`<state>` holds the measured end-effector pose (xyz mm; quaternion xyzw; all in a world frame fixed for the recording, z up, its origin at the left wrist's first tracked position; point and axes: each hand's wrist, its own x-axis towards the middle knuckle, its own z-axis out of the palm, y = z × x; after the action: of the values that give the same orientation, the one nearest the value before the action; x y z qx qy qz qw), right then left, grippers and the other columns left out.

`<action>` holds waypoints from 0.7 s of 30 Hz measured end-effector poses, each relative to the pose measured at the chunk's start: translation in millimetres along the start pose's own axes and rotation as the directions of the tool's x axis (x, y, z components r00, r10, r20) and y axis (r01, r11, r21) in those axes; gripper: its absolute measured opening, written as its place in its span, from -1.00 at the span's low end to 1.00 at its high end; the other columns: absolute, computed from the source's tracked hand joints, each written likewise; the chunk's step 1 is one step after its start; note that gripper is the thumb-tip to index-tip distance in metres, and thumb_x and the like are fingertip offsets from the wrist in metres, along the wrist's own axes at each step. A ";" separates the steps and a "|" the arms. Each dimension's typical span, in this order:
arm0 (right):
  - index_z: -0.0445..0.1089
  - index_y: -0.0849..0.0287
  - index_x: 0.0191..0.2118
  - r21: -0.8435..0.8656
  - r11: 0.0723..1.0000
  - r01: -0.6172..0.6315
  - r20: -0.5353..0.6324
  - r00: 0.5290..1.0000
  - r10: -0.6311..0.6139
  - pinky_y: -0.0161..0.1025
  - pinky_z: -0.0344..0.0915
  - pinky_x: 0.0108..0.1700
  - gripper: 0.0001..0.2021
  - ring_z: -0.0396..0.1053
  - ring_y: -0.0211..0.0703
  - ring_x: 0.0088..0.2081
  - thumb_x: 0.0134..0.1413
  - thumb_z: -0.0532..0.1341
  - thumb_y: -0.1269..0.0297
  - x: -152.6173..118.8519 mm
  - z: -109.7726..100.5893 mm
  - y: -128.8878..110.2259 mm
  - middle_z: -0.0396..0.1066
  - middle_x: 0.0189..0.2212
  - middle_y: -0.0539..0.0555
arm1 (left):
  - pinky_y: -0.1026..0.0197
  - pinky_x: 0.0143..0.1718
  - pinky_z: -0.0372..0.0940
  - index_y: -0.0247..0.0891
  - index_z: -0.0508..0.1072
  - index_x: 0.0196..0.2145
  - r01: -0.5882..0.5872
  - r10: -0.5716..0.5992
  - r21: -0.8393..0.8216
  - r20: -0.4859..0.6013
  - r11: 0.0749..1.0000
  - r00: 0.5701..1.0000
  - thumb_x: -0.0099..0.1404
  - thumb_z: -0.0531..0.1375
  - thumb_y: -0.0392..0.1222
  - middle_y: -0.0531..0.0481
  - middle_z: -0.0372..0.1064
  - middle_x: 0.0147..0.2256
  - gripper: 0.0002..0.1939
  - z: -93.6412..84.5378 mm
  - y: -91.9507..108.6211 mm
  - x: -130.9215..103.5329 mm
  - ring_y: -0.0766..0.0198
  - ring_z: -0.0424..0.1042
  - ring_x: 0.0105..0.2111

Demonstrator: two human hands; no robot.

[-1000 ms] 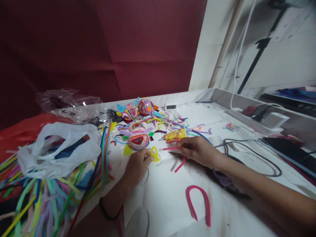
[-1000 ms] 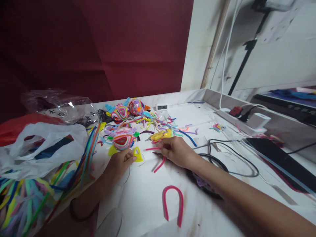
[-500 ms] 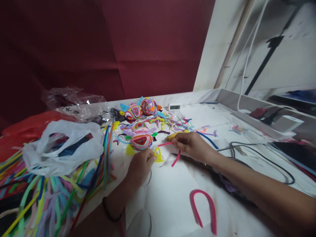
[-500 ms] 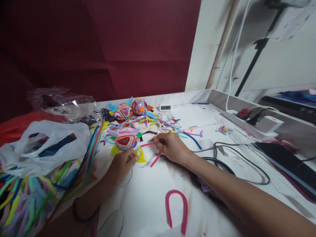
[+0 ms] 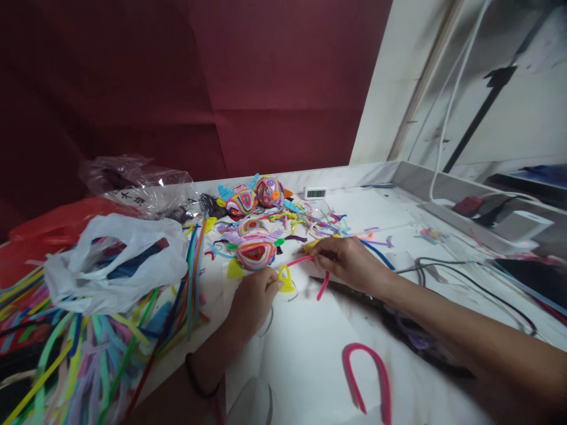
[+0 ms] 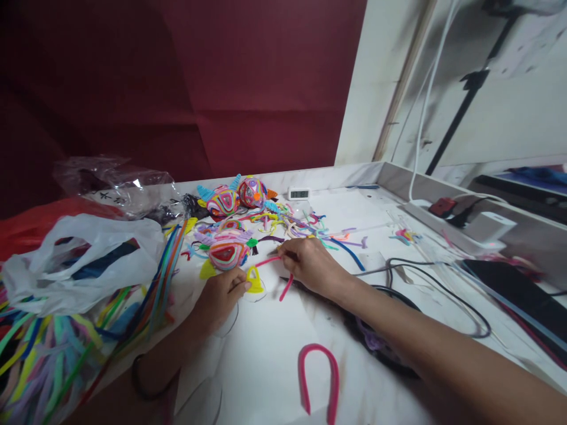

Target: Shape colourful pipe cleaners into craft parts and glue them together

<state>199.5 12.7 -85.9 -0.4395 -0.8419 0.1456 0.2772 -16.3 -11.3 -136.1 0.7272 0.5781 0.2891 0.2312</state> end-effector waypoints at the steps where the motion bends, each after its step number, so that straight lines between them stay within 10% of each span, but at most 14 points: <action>1: 0.46 0.21 -0.31 -0.009 1.000 0.013 -0.004 1.000 -0.013 -0.33 0.23 -0.32 -0.79 0.39 -0.22 -0.39 0.04 0.08 0.48 0.2 -0.4 -1.0 0.50 -0.38 0.06 | 0.28 -0.46 0.05 -0.20 0.28 -0.49 0.004 -0.004 0.006 0.005 1.000 1.000 0.15 0.08 -0.20 0.11 0.24 -0.58 -0.91 -0.3 0.7 0.0 0.29 0.26 -0.52; 21: 0.39 0.27 -0.12 -0.411 0.845 0.343 0.172 0.939 -0.297 -0.24 0.22 -0.22 -0.75 0.34 -0.11 -0.24 0.17 0.02 0.52 8.6 -9.1 -11.9 0.39 -0.29 0.17 | 0.28 -0.44 0.05 -0.20 0.26 -0.52 0.015 -0.015 0.001 0.003 1.000 1.000 0.15 0.08 -0.25 0.14 0.21 -0.60 -0.89 -1.4 4.7 -2.0 0.30 0.24 -0.52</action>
<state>193.2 13.0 -69.9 -0.3356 -0.9273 -0.0722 0.1491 -14.2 -14.3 -132.2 0.7233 0.5834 0.2860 0.2337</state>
